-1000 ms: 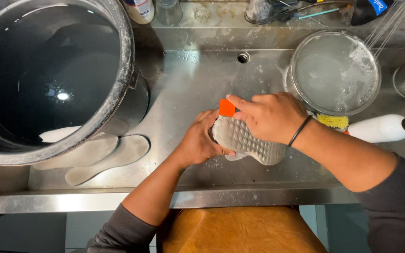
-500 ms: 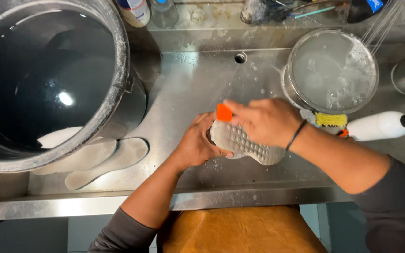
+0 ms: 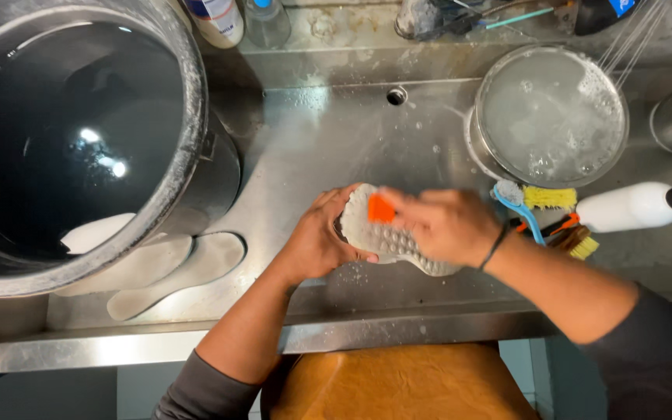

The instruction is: The person scrubs a white sneaker with an orange brush in a sink, focusing on the sole and sides. They rotate the shoe to clean different areas while water runs from the faucet.

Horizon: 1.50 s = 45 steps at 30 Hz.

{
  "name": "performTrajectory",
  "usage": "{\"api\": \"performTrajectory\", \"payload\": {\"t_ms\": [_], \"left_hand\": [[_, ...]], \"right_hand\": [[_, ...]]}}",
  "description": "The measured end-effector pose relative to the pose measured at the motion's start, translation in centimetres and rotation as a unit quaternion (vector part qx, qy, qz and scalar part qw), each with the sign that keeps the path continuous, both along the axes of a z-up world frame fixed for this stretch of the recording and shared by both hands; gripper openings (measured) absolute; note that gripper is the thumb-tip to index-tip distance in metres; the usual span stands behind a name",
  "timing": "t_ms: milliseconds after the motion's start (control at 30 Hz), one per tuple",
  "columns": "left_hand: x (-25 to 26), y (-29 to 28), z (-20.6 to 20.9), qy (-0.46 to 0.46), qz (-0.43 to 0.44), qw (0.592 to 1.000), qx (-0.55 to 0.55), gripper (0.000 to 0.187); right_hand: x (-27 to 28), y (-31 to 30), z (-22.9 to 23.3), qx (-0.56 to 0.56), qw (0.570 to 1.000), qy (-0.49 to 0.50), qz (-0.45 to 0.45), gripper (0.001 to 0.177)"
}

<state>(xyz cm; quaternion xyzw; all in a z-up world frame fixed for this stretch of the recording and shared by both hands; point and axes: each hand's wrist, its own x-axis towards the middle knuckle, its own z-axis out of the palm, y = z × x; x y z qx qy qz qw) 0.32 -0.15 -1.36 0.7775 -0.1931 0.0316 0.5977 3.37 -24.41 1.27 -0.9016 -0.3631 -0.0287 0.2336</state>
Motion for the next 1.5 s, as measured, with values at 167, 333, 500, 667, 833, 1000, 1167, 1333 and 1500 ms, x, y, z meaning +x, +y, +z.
{"api": "performTrajectory", "payload": {"t_ms": [167,333,500,667,833,1000,1167,1333,1500], "left_hand": [[0.3,0.4,0.6,0.000,-0.003,1.000,0.018,0.103],[-0.2,0.5,0.3,0.019,0.006,1.000,0.017,0.103],[0.1,0.8,0.4,0.021,0.009,0.999,0.031,0.104],[0.0,1.0,0.6,0.033,0.010,0.999,0.024,0.103],[-0.2,0.5,0.2,0.032,0.013,0.999,0.036,0.103],[-0.1,1.0,-0.5,0.030,-0.002,0.999,0.035,0.105],[-0.5,0.9,0.5,0.022,0.007,0.999,0.049,0.106],[-0.1,1.0,-0.2,0.027,0.002,0.998,0.050,0.109],[0.0,1.5,-0.6,0.037,0.000,0.997,0.065,0.109]], "right_hand": [[-1.3,0.7,1.6,0.017,1.000,0.002,-0.004,0.046],[0.0,-1.0,-0.6,-0.002,0.999,-0.043,-0.029,0.047],[-2.3,0.2,0.3,0.055,0.998,0.022,0.011,0.040],[-2.4,-0.5,-0.6,0.022,0.999,-0.019,-0.033,0.042],[-2.0,-1.4,-1.6,0.049,0.998,0.023,-0.008,0.043],[-4.3,1.1,1.0,0.022,1.000,0.005,-0.013,0.044],[-1.7,0.8,0.9,0.025,0.999,-0.011,-0.023,0.047],[-1.6,0.8,0.0,0.033,0.999,0.022,0.010,0.042],[-2.8,2.0,-0.1,0.053,0.996,0.071,-0.010,0.047]]}}
